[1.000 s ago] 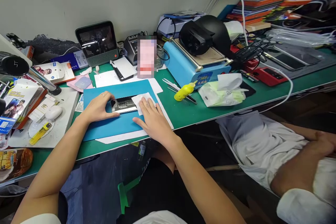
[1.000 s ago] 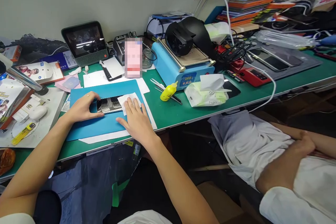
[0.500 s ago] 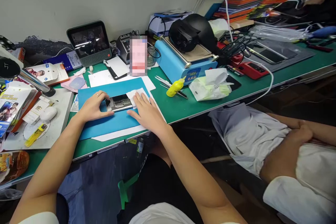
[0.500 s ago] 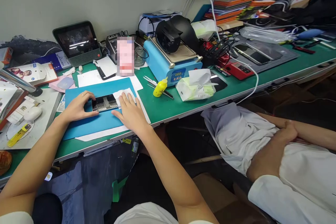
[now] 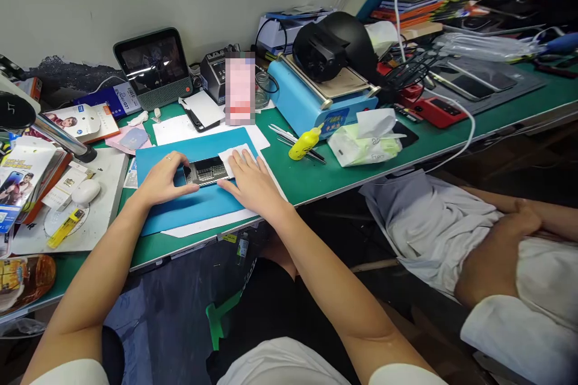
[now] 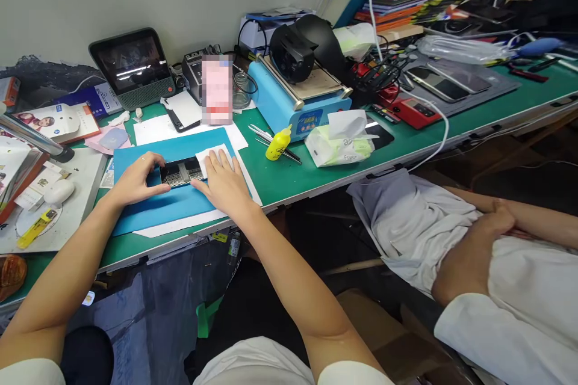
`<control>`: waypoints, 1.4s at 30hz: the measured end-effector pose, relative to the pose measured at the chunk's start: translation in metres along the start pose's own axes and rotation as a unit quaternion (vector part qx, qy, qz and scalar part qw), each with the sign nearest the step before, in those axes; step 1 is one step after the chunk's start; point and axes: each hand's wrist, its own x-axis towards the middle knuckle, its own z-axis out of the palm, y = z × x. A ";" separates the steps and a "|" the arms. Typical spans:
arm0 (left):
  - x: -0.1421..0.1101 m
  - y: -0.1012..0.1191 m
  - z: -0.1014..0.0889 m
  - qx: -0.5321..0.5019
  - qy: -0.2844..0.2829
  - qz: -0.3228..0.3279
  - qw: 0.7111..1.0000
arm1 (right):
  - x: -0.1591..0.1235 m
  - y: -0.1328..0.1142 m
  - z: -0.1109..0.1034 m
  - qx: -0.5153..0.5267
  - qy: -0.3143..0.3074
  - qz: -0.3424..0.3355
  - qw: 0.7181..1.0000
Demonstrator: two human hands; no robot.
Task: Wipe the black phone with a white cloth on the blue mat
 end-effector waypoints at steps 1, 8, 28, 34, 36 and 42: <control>0.000 0.000 0.000 -0.002 0.001 -0.009 1.000 | 0.002 -0.002 -0.001 -0.004 0.001 0.001 1.000; -0.001 -0.003 0.004 -0.015 0.003 -0.020 1.000 | -0.012 -0.007 0.003 -0.018 0.002 -0.010 1.000; 0.000 -0.003 0.010 -0.043 0.019 -0.024 0.999 | 0.011 -0.053 0.022 0.017 0.025 -0.079 0.996; 0.000 -0.004 0.011 -0.026 0.022 -0.013 0.999 | 0.013 -0.061 0.026 0.046 0.032 -0.096 0.994; 0.000 -0.005 0.012 -0.019 0.022 -0.004 1.000 | 0.014 -0.064 0.027 0.046 0.032 -0.100 0.993; 0.001 -0.011 0.013 -0.002 0.021 0.060 0.998 | 0.021 -0.076 0.027 0.040 0.043 -0.112 0.992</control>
